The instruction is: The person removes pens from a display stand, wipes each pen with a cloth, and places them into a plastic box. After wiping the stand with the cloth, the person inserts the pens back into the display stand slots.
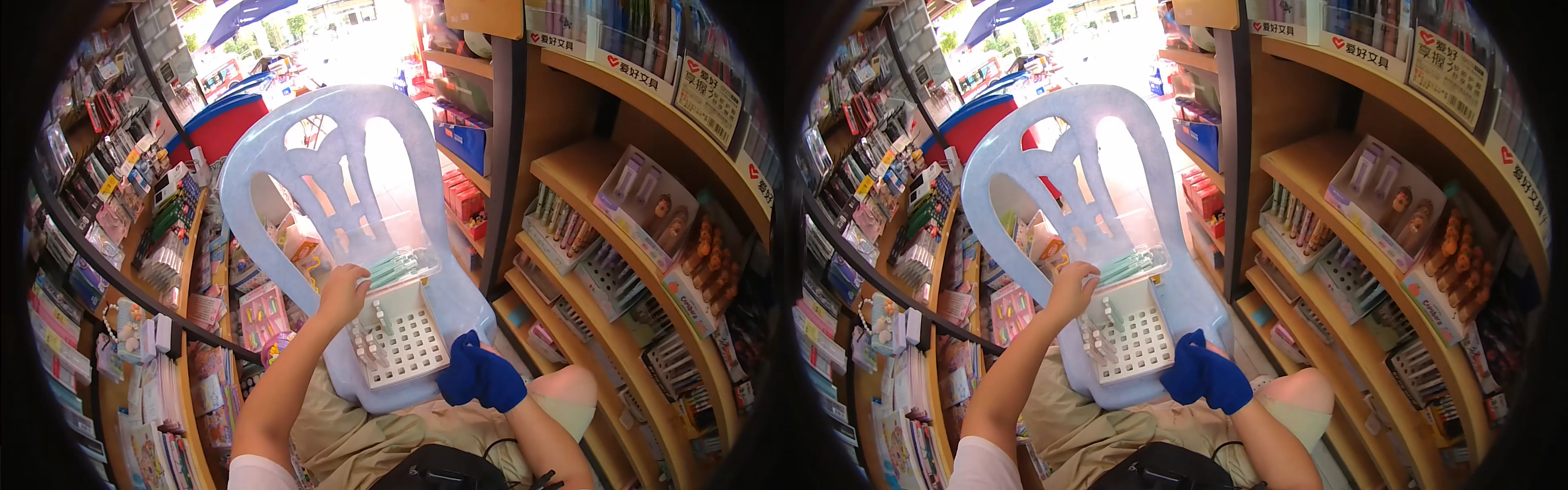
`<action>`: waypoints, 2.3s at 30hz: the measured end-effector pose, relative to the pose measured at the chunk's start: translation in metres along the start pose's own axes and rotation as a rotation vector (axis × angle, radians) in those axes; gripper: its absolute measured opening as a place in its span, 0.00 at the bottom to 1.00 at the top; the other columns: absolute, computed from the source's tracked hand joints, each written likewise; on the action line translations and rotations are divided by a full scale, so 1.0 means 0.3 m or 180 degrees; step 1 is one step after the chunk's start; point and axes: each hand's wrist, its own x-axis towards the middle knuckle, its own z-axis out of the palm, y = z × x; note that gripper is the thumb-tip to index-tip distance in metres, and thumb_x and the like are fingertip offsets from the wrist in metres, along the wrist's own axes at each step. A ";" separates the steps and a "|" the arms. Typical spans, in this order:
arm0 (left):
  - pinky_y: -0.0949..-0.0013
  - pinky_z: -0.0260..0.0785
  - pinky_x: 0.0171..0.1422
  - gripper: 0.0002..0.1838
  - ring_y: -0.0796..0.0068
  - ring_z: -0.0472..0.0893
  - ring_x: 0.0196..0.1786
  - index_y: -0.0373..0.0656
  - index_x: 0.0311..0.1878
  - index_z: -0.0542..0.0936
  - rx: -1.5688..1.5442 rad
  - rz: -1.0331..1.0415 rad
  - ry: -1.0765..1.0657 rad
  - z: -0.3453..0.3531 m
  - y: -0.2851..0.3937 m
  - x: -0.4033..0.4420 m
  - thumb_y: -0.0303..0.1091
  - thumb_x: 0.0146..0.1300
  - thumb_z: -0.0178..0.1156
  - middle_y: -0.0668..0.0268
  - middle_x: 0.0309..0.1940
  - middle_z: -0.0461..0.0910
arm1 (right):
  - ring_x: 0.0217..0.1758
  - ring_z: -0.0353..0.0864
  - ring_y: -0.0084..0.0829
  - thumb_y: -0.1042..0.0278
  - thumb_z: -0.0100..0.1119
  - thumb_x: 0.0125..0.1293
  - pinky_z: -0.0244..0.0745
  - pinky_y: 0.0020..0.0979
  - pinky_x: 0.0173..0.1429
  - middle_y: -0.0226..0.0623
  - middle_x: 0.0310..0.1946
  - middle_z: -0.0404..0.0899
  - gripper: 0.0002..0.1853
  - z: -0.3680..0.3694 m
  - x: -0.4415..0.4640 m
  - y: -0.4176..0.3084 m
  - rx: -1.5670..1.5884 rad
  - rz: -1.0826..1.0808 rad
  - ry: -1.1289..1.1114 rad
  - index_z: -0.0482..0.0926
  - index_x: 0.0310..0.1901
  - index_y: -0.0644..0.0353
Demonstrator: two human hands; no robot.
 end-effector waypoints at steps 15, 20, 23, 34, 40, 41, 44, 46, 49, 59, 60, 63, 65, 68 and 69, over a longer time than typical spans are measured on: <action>0.61 0.68 0.51 0.16 0.55 0.73 0.49 0.39 0.35 0.75 0.0111 0.0386 -0.0711 -0.009 0.112 -0.125 0.26 0.43 0.69 0.57 0.42 0.73 | 0.39 0.73 0.15 0.68 0.49 0.71 0.70 0.18 0.44 0.22 0.38 0.73 0.10 0.048 0.030 0.071 -0.0680 0.0424 -0.0191 0.71 0.51 0.60; 0.60 0.70 0.47 0.12 0.54 0.77 0.43 0.38 0.33 0.75 0.0232 0.0278 -0.0761 -0.009 0.114 -0.100 0.25 0.45 0.67 0.55 0.36 0.76 | 0.37 0.73 0.14 0.67 0.49 0.71 0.70 0.18 0.43 0.22 0.36 0.73 0.09 0.053 0.026 0.066 -0.0794 0.0455 -0.0180 0.73 0.48 0.59; 0.59 0.71 0.42 0.11 0.54 0.79 0.35 0.35 0.35 0.73 -0.0173 -0.0042 -0.0867 -0.052 0.112 -0.067 0.24 0.49 0.64 0.55 0.30 0.77 | 0.37 0.72 0.14 0.67 0.50 0.71 0.70 0.18 0.43 0.21 0.35 0.73 0.09 0.063 0.024 0.061 -0.0820 0.0480 -0.0154 0.73 0.47 0.59; 0.74 0.70 0.37 0.10 0.80 0.78 0.32 0.40 0.43 0.68 -0.2986 -0.0755 -0.1222 -0.060 0.206 -0.116 0.23 0.62 0.58 0.67 0.27 0.78 | 0.40 0.75 0.18 0.65 0.48 0.71 0.72 0.23 0.45 0.25 0.38 0.75 0.09 0.090 0.020 0.026 0.1043 0.0604 -0.0569 0.71 0.49 0.57; 0.76 0.67 0.39 0.08 0.82 0.75 0.36 0.41 0.43 0.70 -0.3027 -0.0868 -0.1385 0.170 0.377 -0.216 0.23 0.63 0.58 0.70 0.31 0.73 | 0.39 0.77 0.18 0.60 0.45 0.74 0.74 0.21 0.43 0.27 0.38 0.77 0.12 0.040 -0.007 0.040 -0.0152 0.0271 0.0047 0.71 0.51 0.56; 0.76 0.68 0.40 0.08 0.81 0.75 0.37 0.41 0.43 0.71 -0.3127 -0.0918 -0.1272 0.213 0.393 -0.232 0.23 0.62 0.58 0.69 0.33 0.74 | 0.38 0.77 0.18 0.59 0.45 0.74 0.74 0.20 0.42 0.27 0.38 0.77 0.13 0.024 -0.008 0.047 -0.0162 0.0156 0.0092 0.71 0.51 0.56; 0.68 0.69 0.46 0.09 0.69 0.75 0.44 0.39 0.39 0.73 -0.2822 -0.0523 -0.1017 0.273 0.447 -0.264 0.25 0.57 0.62 0.60 0.40 0.75 | 0.40 0.79 0.21 0.54 0.45 0.73 0.76 0.22 0.43 0.31 0.40 0.78 0.17 -0.099 0.012 0.096 0.0146 0.0056 0.0126 0.70 0.54 0.57; 0.63 0.64 0.58 0.12 0.59 0.72 0.53 0.38 0.41 0.75 -0.2519 0.0131 -0.0802 0.291 0.472 -0.289 0.25 0.53 0.64 0.58 0.48 0.74 | 0.41 0.80 0.24 0.50 0.44 0.72 0.77 0.25 0.44 0.33 0.41 0.78 0.20 -0.044 -0.021 0.034 0.0274 0.0170 0.0077 0.70 0.54 0.58; 0.60 0.62 0.62 0.17 0.55 0.71 0.55 0.38 0.46 0.76 -0.2072 0.0205 -0.0645 0.284 0.518 -0.318 0.26 0.52 0.64 0.56 0.52 0.72 | 0.45 0.80 0.31 0.46 0.41 0.72 0.77 0.30 0.51 0.39 0.44 0.78 0.25 -0.029 -0.031 0.038 0.0364 -0.0115 0.0116 0.70 0.52 0.62; 0.53 0.57 0.66 0.28 0.43 0.61 0.63 0.33 0.55 0.70 -0.1297 0.0343 -0.0403 0.233 0.623 -0.415 0.31 0.51 0.66 0.46 0.64 0.58 | 0.30 0.76 0.19 0.59 0.54 0.69 0.72 0.19 0.35 0.27 0.29 0.76 0.10 -0.003 -0.015 0.003 -0.0438 -0.0765 0.0920 0.74 0.40 0.57; 0.53 0.57 0.66 0.27 0.43 0.60 0.63 0.33 0.54 0.71 -0.1404 0.0154 -0.0349 0.222 0.637 -0.430 0.31 0.52 0.66 0.46 0.64 0.57 | 0.29 0.76 0.19 0.61 0.55 0.68 0.72 0.20 0.34 0.27 0.29 0.76 0.09 -0.013 -0.015 -0.002 -0.0444 -0.0826 0.0935 0.74 0.40 0.57; 0.57 0.65 0.53 0.20 0.50 0.68 0.49 0.35 0.48 0.72 -0.1588 -0.0390 -0.0830 0.216 0.639 -0.458 0.34 0.55 0.65 0.50 0.49 0.67 | 0.29 0.76 0.20 0.65 0.56 0.67 0.74 0.22 0.34 0.27 0.30 0.76 0.06 -0.017 -0.019 -0.018 -0.0373 -0.0951 0.1078 0.73 0.40 0.57; 0.61 0.73 0.40 0.15 0.58 0.78 0.35 0.38 0.43 0.74 -0.1658 -0.0757 -0.1351 0.215 0.633 -0.480 0.36 0.59 0.64 0.55 0.34 0.77 | 0.33 0.79 0.23 0.65 0.54 0.68 0.76 0.23 0.37 0.29 0.32 0.76 0.08 0.014 -0.029 -0.034 -0.0237 -0.0943 0.1285 0.72 0.43 0.58; 0.69 0.69 0.26 0.10 0.71 0.74 0.20 0.38 0.40 0.74 -0.2321 -0.0813 -0.1368 0.346 0.595 -0.553 0.37 0.64 0.58 0.65 0.20 0.74 | 0.31 0.78 0.24 0.65 0.51 0.69 0.75 0.25 0.36 0.29 0.33 0.76 0.05 -0.011 -0.017 -0.028 -0.0095 -0.0900 0.1208 0.71 0.41 0.56; 0.71 0.69 0.26 0.10 0.74 0.74 0.20 0.38 0.39 0.74 -0.2806 -0.1213 -0.1573 0.336 0.605 -0.543 0.36 0.66 0.56 0.66 0.20 0.74 | 0.31 0.78 0.24 0.66 0.51 0.69 0.75 0.25 0.36 0.29 0.32 0.76 0.05 -0.011 -0.018 -0.030 -0.0070 -0.0868 0.1225 0.71 0.39 0.56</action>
